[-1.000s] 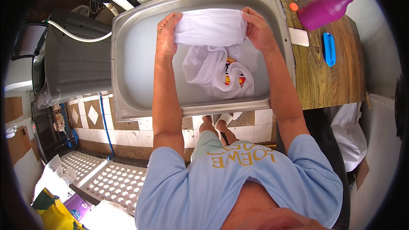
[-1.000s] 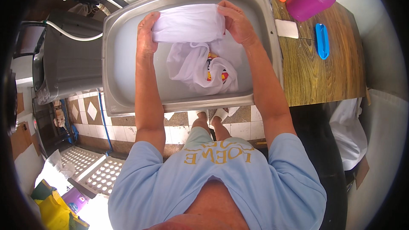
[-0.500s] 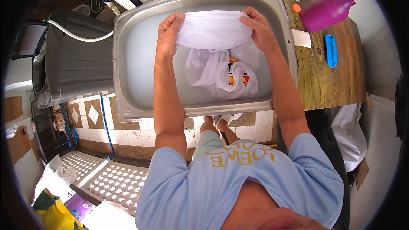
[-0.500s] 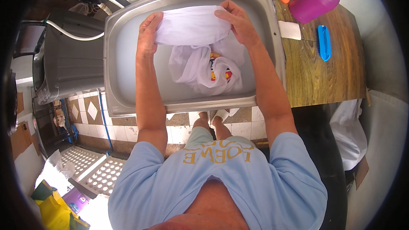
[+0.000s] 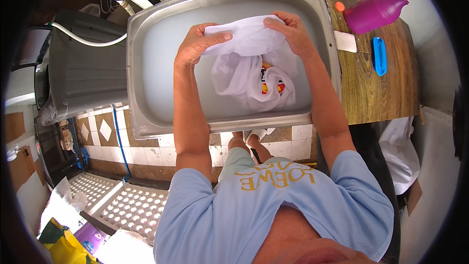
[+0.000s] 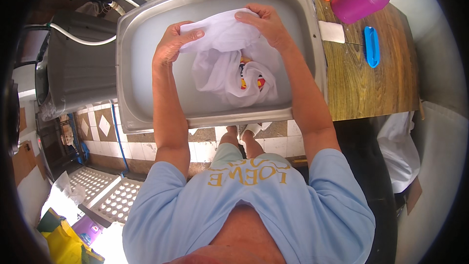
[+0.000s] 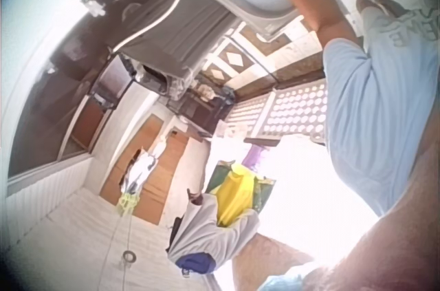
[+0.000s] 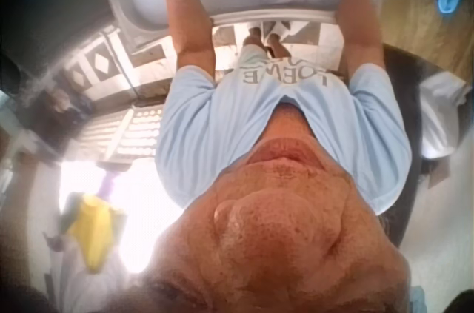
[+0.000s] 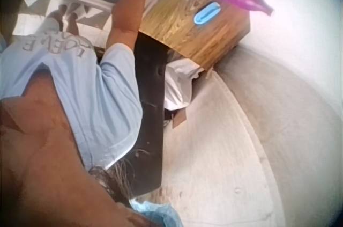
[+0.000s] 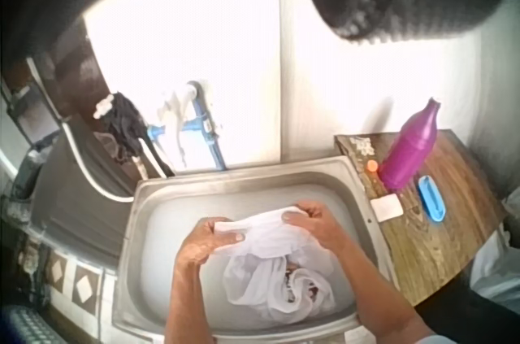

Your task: The person washes a white shirt by hand in a sink using water and a brush, then wrings it out and places it inside a washing machine.

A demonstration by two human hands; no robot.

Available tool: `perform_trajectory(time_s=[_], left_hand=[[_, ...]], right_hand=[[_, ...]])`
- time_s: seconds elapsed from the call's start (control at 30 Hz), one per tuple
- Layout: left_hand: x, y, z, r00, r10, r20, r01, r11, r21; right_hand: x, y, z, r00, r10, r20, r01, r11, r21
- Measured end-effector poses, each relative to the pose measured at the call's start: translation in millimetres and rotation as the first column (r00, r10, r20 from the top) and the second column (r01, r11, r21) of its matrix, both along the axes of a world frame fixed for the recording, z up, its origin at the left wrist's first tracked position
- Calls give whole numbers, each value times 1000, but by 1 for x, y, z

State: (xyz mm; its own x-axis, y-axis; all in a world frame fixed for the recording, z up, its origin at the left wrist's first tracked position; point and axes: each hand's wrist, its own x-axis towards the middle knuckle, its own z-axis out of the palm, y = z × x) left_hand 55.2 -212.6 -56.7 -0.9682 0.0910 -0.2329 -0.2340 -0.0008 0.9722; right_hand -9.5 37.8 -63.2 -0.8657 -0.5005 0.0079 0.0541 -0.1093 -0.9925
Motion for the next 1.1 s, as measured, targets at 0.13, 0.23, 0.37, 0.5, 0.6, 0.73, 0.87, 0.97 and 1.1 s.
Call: perform_trajectory(time_s=[0.13, 0.23, 0.37, 0.5, 0.6, 0.73, 0.87, 0.97, 1.1], left_hand=[[1, 2, -3, 995, -45, 84, 36, 994, 107], [1, 6, 1, 991, -28, 128, 7, 987, 159], [1, 7, 1, 985, -31, 171, -6, 977, 211], [-5, 4, -17, 987, -49, 151, -3, 945, 328], [-10, -6, -58, 906, -127, -403, 287, 886, 365], [-10, 17, -39, 916, -157, -370, 329, 822, 465], [-7, 46, -15, 952, -61, 302, -142, 784, 605], [-5, 56, -9, 937, -42, 346, -226, 683, 695], [-4, 54, -9, 950, -59, 307, -215, 590, 778]], right_hand=[[-1, 0, -1, 1000, 18, -12, -18, 1000, -3], [-3, 1, -5, 1000, 16, -11, -17, 1000, -16], [-3, -1, -4, 1000, -3, 8, 4, 999, -35], [-4, 1, -8, 998, -57, 15, 57, 998, -3], [-7, 1, -16, 995, -102, -10, 103, 994, 44], [-10, 1, -22, 991, -132, -14, 132, 974, 184], [-11, 11, -24, 760, -284, -585, 531, 790, 306], [-15, 59, 2, 503, -386, -774, 707, 698, 111], [-4, 144, 27, 642, 15, -766, 693, 415, 589]])
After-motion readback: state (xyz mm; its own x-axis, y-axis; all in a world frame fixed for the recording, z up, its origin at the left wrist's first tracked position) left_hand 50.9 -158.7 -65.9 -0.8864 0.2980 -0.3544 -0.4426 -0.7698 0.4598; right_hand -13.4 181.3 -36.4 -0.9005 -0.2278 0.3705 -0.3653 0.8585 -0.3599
